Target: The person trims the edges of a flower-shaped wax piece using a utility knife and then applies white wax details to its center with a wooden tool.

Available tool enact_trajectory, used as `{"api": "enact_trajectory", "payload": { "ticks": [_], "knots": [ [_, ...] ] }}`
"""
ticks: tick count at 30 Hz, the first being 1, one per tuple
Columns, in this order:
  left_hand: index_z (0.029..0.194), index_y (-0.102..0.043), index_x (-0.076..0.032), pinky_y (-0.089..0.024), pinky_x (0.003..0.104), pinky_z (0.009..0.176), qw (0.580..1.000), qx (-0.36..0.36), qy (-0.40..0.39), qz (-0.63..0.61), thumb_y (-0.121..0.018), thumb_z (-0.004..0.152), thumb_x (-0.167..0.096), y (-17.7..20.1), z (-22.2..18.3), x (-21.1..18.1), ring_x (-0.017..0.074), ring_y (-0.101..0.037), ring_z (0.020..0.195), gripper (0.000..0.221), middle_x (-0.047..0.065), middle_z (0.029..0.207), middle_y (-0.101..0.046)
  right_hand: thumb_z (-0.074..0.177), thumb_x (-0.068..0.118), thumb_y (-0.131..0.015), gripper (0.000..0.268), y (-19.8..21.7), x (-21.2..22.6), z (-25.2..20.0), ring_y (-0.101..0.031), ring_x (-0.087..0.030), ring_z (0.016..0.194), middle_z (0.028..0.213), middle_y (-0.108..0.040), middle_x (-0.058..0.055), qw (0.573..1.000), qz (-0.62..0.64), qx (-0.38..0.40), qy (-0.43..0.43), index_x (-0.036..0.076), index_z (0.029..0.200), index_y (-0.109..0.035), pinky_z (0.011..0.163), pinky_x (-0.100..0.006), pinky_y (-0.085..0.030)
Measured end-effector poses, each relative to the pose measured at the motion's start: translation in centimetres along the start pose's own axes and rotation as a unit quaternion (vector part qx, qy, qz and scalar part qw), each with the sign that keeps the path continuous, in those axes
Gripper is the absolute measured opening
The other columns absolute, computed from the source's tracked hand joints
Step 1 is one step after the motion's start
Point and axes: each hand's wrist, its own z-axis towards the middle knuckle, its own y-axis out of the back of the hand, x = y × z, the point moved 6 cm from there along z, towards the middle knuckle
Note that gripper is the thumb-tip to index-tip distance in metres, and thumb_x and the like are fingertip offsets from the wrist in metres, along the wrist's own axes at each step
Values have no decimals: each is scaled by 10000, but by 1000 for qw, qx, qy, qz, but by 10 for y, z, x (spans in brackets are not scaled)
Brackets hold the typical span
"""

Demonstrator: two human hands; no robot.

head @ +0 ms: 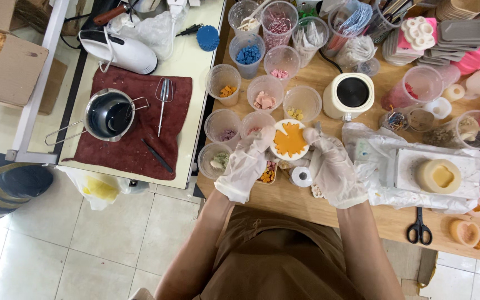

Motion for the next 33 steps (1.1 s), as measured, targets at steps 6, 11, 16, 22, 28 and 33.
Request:
{"api": "enact_trajectory", "payload": {
  "ticks": [6, 11, 16, 22, 28, 33],
  "knots": [
    [1113, -668, 67, -512, 258, 648, 629, -7, 558, -541, -673, 1068, -324, -41, -38, 33, 138, -638, 785, 394, 90, 926, -705, 947, 176, -788, 183, 12, -12, -4, -697, -221, 1020, 1045, -712, -62, 993, 75, 82, 47, 17, 991, -709, 961, -426, -572],
    [1034, -710, 14, -544, 255, 664, 669, 54, 538, -510, -604, 1016, -400, -40, -26, 16, 129, -635, 725, 428, 68, 846, -700, 878, 172, -790, 165, 19, -11, 0, -676, -189, 1010, 1016, -703, -30, 995, 75, 22, 66, 39, 946, -722, 966, -395, -544],
    [1053, -668, -17, -485, 263, 618, 686, 5, 477, -549, -559, 1034, -418, -29, -13, 13, 139, -637, 701, 416, 56, 851, -691, 898, 108, -815, 354, 8, -10, -2, -647, -170, 918, 865, -621, 13, 984, 117, 131, 19, -15, 1188, -652, 913, -417, -551],
    [1123, -656, -35, -437, 262, 604, 659, -39, 478, -579, -552, 1065, -387, -40, -18, 20, 119, -570, 686, 372, 27, 879, -647, 894, 93, -805, 401, 21, -10, 5, -641, -121, 887, 905, -637, -1, 990, 90, 98, 54, -22, 1218, -599, 988, -432, -566],
    [1162, -650, -80, -404, 242, 558, 687, -37, 486, -539, -534, 1067, -399, -47, -26, 25, 89, -519, 638, 352, 2, 826, -607, 863, 95, -799, 420, 21, -7, 6, -643, -141, 842, 839, -608, -5, 990, 66, 90, 83, -58, 1206, -610, 933, -452, -579],
    [1242, -635, 13, -454, 248, 587, 649, -56, 477, -590, -562, 1153, -352, -59, -39, 35, 134, -577, 697, 383, 68, 894, -629, 868, 11, -750, 403, 11, -2, 6, -593, -105, 784, 826, -586, 11, 988, 59, 102, 99, -72, 1238, -614, 969, -436, -572]
  ]
}}
